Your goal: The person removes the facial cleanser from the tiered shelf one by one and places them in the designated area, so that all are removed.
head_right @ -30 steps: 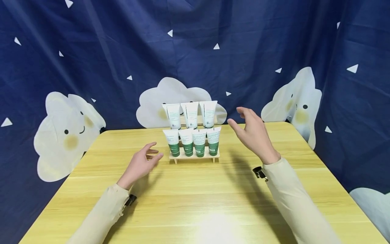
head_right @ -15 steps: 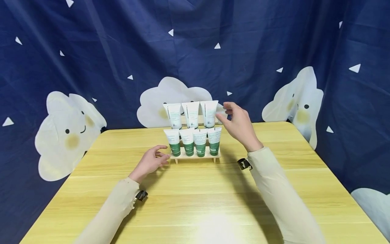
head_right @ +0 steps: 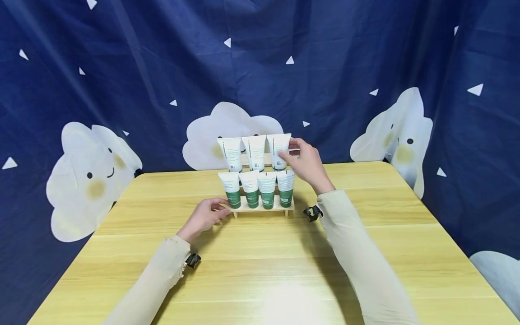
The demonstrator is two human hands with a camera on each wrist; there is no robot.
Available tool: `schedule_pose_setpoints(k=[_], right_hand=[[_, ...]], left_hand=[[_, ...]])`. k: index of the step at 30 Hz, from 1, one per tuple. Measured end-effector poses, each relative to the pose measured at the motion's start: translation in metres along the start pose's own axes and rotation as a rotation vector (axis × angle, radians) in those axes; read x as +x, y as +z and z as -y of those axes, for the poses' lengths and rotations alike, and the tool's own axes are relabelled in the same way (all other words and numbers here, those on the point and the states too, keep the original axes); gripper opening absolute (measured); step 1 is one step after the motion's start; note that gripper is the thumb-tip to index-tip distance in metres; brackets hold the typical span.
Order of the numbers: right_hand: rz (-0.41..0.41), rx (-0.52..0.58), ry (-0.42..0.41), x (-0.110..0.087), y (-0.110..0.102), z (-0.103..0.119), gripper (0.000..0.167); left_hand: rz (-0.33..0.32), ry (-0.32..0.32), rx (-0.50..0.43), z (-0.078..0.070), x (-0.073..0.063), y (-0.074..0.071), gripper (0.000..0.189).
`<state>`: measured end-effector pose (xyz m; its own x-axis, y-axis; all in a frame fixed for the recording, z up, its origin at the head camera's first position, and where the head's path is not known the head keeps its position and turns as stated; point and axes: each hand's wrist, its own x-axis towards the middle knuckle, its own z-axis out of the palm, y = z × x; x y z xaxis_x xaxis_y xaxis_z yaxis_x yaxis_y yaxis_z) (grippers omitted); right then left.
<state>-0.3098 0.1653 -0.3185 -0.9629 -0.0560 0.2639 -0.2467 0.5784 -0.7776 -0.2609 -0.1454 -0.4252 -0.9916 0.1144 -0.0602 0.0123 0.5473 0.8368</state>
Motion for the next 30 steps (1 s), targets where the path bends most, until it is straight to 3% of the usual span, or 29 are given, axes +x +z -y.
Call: schedule_pose_setpoints(k=[8, 17, 21, 25, 30], right_hand=[[0.008, 0.029, 0.019, 0.0026, 0.0053, -0.0015, 0.046], [0.01, 0.055, 0.02, 0.0028, 0.0062, -0.0032, 0.039], [-0.036, 0.079, -0.003, 0.0023, 0.0045, -0.0028, 0.03], [-0.114, 0.19, -0.035, 0.0032, 0.0006, -0.0013, 0.024], [-0.113, 0.198, -0.03, 0.0029, -0.002, 0.0034, 0.029]], left_hand=[[-0.023, 0.028, 0.007, 0.0022, 0.0001, 0.0015, 0.02], [-0.051, 0.055, 0.081, 0.0035, 0.0014, 0.0011, 0.016], [-0.052, 0.038, 0.082, 0.0033, 0.0012, 0.0011, 0.017], [-0.05, 0.026, 0.077, 0.0017, 0.0011, 0.0006, 0.018], [-0.05, 0.026, 0.081, 0.0021, 0.0018, 0.0003, 0.018]])
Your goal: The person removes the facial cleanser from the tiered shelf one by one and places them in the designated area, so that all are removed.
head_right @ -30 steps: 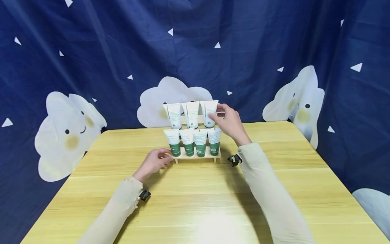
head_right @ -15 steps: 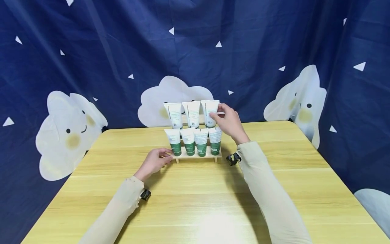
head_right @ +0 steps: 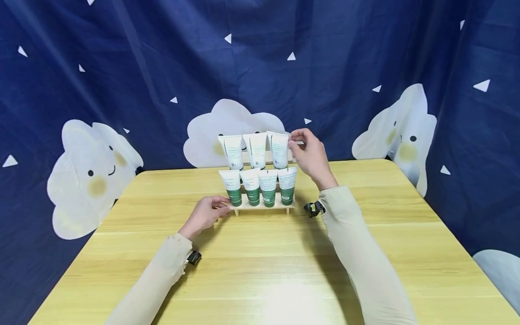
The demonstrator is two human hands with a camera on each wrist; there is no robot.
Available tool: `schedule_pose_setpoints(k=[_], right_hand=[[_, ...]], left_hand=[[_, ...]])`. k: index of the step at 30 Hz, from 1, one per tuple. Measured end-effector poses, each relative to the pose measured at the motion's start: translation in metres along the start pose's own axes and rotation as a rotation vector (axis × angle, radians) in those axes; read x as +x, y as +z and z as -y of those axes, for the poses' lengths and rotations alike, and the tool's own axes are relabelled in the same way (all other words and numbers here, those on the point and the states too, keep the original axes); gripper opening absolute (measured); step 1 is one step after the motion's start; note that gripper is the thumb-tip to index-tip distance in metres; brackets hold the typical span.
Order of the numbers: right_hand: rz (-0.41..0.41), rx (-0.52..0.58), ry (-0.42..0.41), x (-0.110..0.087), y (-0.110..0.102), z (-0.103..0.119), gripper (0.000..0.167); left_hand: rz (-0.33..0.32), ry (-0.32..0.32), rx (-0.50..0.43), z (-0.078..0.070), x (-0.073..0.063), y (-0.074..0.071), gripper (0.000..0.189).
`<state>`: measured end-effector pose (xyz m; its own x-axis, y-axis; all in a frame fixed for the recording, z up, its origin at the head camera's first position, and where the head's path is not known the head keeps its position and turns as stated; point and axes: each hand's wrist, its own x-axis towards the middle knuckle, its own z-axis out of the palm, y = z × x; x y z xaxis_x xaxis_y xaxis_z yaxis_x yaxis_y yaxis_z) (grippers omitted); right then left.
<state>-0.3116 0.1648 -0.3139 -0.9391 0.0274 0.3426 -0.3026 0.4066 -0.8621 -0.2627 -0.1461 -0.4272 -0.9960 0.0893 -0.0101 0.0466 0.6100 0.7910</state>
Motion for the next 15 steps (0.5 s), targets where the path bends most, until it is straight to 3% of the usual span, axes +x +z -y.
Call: schedule_pose_setpoints(k=[15], right_hand=[[0.134, -0.049, 0.028, -0.0037, 0.006, 0.0039, 0.047]], left_hand=[[-0.005, 0.022, 0.023, 0.0015, 0.0002, 0.0003, 0.016]])
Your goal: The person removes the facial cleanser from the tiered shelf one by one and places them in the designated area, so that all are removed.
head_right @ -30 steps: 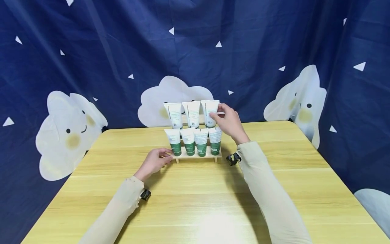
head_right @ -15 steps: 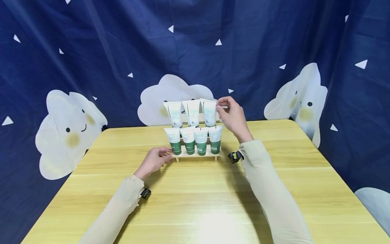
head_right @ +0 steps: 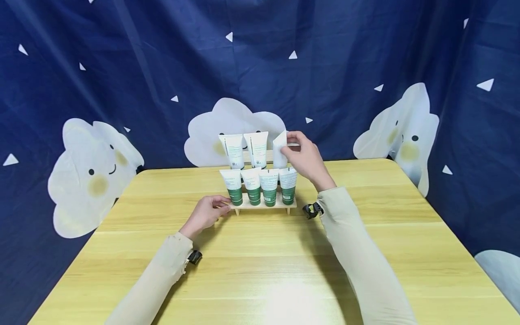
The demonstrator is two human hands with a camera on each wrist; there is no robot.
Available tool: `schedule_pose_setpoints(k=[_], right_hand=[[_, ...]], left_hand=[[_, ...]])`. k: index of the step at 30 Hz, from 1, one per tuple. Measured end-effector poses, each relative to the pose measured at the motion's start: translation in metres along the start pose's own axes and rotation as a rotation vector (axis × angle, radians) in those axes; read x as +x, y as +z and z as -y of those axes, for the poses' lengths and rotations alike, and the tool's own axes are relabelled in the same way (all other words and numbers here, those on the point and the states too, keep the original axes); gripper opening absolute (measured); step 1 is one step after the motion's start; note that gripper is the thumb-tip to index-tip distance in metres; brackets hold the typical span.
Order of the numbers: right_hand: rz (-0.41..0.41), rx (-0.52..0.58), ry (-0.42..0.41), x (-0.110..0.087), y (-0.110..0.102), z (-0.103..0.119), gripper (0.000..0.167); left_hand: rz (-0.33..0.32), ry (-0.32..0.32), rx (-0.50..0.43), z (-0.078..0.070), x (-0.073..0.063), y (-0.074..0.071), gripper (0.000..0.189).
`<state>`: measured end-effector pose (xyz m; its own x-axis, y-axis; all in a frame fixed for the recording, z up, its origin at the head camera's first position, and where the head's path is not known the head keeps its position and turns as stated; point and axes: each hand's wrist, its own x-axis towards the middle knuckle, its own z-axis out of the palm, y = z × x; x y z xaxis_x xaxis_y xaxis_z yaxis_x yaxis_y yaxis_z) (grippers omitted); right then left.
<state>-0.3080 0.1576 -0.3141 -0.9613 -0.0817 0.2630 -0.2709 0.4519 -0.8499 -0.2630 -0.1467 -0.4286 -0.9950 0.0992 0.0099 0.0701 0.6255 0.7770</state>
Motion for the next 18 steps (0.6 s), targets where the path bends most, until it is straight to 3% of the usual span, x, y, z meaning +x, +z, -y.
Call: schedule_pose_setpoints(k=[7, 18], right_hand=[[0.033, 0.014, -0.009, 0.001, 0.0009, -0.0006, 0.07], [-0.025, -0.031, -0.011, 0.0011, -0.0005, -0.0019, 0.067]], left_hand=[[-0.004, 0.002, 0.015, -0.0015, -0.0001, -0.0009, 0.016], [0.0, -0.014, 0.012, -0.0035, -0.0007, -0.0012, 0.016]])
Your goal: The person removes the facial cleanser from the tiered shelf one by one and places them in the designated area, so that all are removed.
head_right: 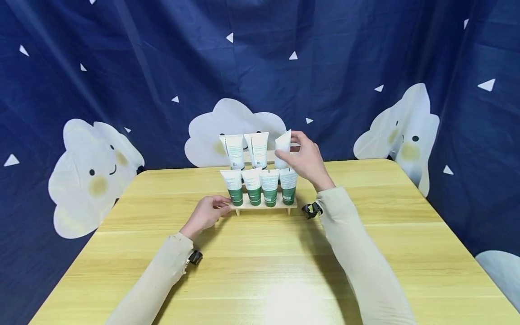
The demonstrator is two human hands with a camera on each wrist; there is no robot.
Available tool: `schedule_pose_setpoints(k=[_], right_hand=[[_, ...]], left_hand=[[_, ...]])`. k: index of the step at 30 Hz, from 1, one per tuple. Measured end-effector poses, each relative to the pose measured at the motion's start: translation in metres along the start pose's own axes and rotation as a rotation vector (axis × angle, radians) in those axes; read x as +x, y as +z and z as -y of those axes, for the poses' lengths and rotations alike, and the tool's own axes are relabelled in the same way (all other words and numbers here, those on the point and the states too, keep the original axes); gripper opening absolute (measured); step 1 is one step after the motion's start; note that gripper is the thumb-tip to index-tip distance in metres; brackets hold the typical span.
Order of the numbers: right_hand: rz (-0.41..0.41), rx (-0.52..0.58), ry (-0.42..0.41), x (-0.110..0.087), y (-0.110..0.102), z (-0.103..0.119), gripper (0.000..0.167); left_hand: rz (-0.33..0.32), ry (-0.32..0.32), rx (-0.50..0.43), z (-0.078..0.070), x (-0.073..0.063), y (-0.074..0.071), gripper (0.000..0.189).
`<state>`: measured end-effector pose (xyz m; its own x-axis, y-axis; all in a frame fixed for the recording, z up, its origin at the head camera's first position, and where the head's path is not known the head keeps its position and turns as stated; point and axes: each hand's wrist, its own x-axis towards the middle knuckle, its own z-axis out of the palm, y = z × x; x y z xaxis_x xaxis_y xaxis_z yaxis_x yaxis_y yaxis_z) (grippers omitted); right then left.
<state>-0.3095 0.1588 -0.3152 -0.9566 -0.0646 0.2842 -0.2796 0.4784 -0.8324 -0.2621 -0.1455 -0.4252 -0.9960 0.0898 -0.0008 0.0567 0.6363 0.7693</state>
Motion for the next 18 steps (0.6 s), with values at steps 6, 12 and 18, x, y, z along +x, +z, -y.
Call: schedule_pose_setpoints(k=[6, 12, 18], right_hand=[[-0.066, -0.019, -0.007, 0.001, -0.01, -0.002, 0.068], [-0.148, -0.01, -0.011, -0.002, -0.022, -0.006, 0.065], [-0.186, 0.013, 0.018, -0.008, -0.032, -0.014, 0.066]], left_hand=[[-0.002, -0.002, 0.002, 0.0, 0.0, 0.0, 0.016], [-0.001, 0.008, 0.005, 0.001, 0.001, 0.0, 0.016], [0.006, 0.005, -0.003, 0.002, 0.001, 0.001, 0.015]])
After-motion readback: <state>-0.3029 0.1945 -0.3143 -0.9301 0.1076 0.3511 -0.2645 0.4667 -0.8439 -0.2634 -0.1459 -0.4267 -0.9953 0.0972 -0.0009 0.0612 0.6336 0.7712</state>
